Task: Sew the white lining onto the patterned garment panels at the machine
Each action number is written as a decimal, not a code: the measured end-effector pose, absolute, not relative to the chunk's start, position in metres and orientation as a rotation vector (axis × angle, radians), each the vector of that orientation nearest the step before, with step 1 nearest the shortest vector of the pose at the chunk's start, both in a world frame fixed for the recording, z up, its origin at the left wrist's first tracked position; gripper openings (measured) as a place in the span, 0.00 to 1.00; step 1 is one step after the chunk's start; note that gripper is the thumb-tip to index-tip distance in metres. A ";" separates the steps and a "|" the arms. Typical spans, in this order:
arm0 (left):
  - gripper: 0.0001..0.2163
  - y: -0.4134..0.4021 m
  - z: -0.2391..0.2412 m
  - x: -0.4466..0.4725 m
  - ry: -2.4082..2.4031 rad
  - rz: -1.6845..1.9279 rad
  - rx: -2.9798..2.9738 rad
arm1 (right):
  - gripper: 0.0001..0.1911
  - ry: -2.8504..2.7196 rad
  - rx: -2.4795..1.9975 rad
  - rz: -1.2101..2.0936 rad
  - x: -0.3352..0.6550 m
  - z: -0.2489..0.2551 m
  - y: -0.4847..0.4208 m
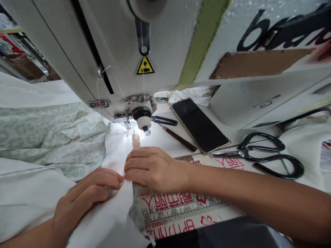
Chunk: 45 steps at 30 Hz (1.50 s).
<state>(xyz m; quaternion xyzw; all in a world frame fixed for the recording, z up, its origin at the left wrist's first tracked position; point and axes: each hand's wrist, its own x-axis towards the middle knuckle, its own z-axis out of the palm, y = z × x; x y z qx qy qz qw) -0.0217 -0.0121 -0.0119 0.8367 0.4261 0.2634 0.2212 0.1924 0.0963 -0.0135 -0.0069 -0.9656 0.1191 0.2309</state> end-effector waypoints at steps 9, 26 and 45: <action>0.12 -0.023 -0.010 -0.015 1.158 0.595 2.648 | 0.14 -2.719 0.066 0.226 0.198 -0.011 0.104; 0.20 -0.021 -0.011 -0.010 1.064 0.374 3.019 | 0.14 -2.664 -0.029 0.459 0.203 -0.011 0.121; 0.16 -0.015 -0.023 0.008 1.190 0.607 3.170 | 0.12 -2.760 -0.076 0.187 0.208 -0.001 0.112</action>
